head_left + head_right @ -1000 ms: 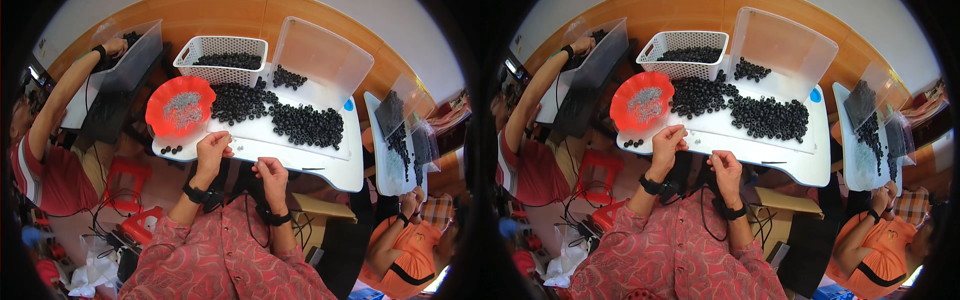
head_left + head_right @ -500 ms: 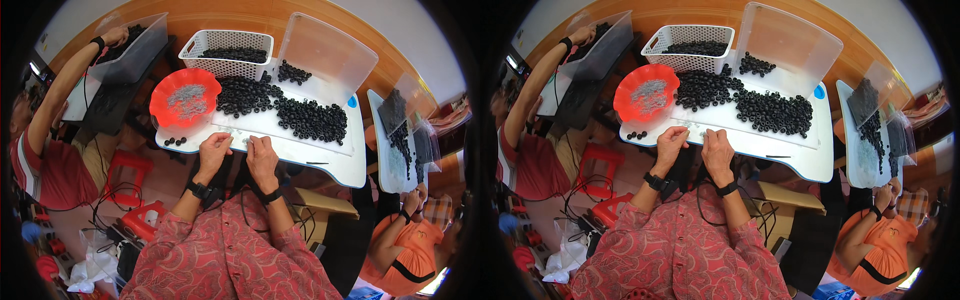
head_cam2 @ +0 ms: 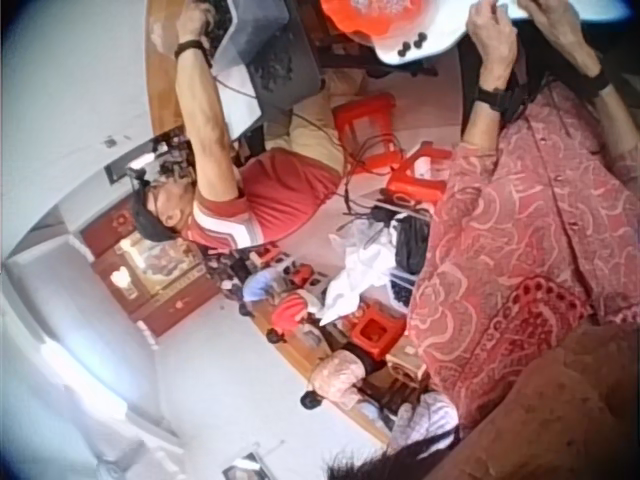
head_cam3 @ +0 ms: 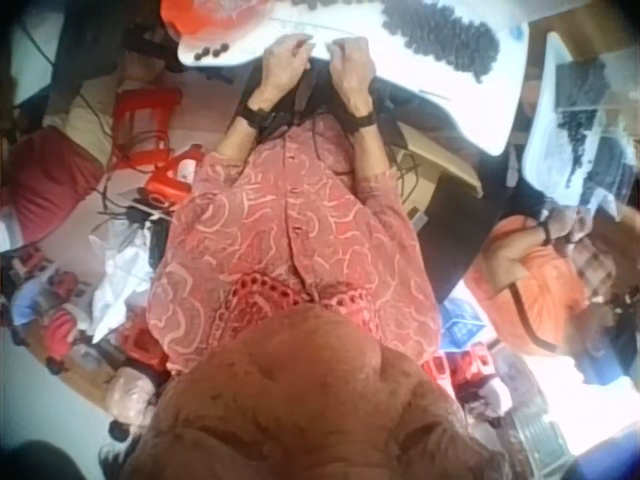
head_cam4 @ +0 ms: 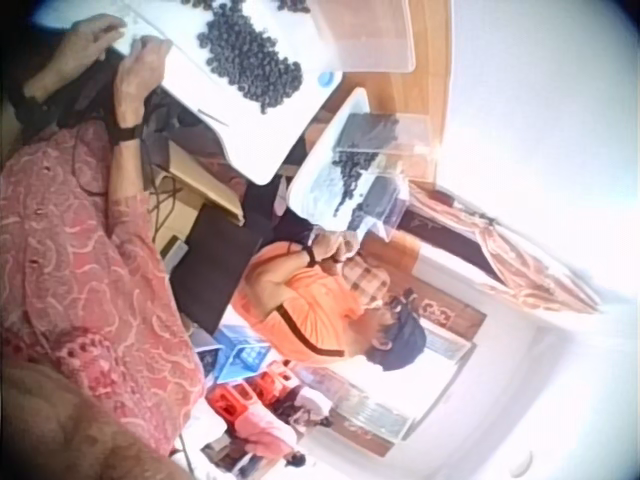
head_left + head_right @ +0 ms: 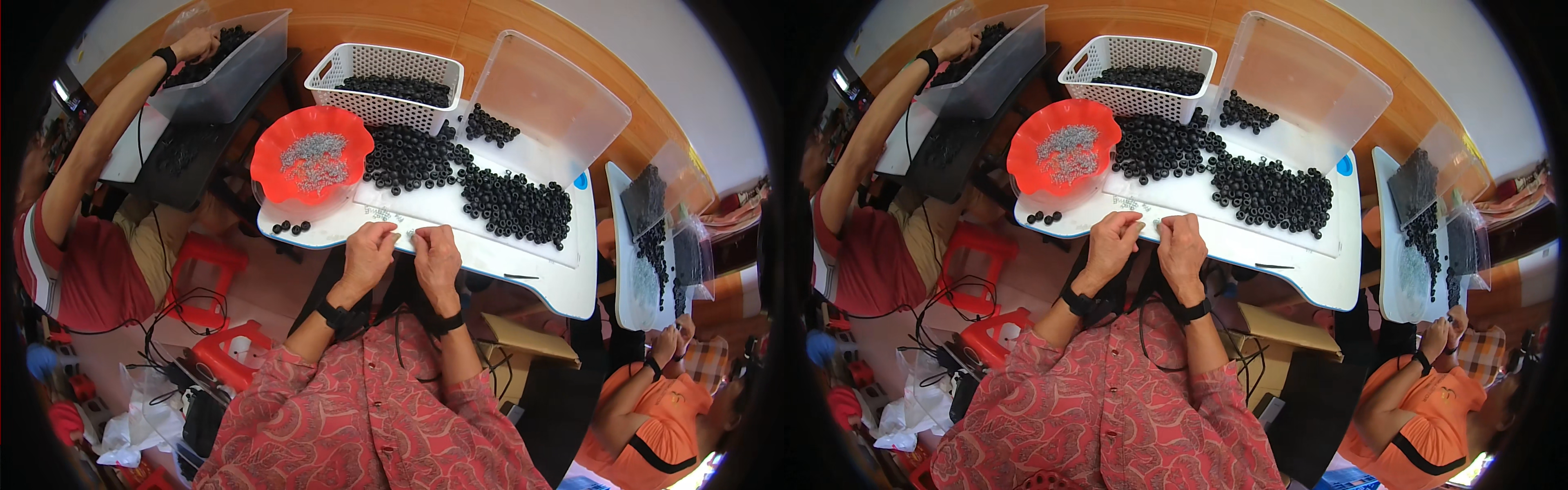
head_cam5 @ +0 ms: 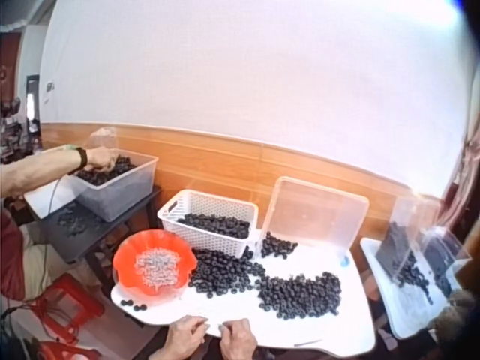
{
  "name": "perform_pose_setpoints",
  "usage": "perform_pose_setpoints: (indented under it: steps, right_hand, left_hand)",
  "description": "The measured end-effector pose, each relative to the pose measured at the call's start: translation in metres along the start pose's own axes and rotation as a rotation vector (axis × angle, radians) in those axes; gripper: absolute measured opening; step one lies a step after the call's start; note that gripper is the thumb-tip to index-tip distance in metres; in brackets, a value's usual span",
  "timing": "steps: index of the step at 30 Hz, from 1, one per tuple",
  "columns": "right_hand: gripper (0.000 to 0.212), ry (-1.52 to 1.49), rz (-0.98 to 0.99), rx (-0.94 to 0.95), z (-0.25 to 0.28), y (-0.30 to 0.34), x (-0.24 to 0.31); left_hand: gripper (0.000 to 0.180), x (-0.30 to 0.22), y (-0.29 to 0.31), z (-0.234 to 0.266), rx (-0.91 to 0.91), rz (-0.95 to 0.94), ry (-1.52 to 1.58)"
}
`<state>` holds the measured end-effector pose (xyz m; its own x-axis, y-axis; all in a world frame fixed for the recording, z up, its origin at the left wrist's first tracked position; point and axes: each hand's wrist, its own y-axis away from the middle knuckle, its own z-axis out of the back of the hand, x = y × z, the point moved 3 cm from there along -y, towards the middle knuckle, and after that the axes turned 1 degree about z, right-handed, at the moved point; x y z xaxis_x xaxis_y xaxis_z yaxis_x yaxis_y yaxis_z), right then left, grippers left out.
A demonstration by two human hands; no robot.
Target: Assembling small black plastic rings by inserting metal pins into them.
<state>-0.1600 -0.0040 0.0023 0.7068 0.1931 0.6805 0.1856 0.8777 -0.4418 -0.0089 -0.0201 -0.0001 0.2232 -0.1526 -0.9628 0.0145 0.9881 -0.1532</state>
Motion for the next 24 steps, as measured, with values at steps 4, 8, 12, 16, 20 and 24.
perform_pose_setpoints:
  steps: [4, 8, 12, 16, 20, 24]
  right_hand:
    - [0.005, -0.053, -0.001, 0.005, 0.000, 0.001, -0.003]
    - [0.008, -0.143, -0.015, 0.001, -0.001, 0.000, -0.009]
    - [0.010, -0.194, -0.051, 0.008, 0.003, 0.001, -0.004]
    - [0.010, -0.204, -0.069, 0.017, 0.004, 0.001, -0.003]
    - [0.011, -0.229, -0.099, 0.037, 0.005, 0.000, -0.001]
    - [0.010, -0.233, -0.099, -0.006, 0.005, -0.002, 0.000]
  left_hand:
    - [0.027, -0.010, -0.008, -0.008, 0.040, -0.356, -0.313]
    - [0.026, -0.010, -0.016, -0.010, 0.103, -0.386, -0.306]
    - [0.020, -0.009, -0.023, -0.008, 0.180, -0.348, -0.333]
    - [0.016, -0.006, -0.029, -0.007, 0.229, -0.357, -0.284]
    - [0.012, -0.004, -0.033, -0.006, 0.295, -0.228, -0.173]
    - [0.011, -0.004, -0.035, -0.006, 0.294, -0.069, -0.040]
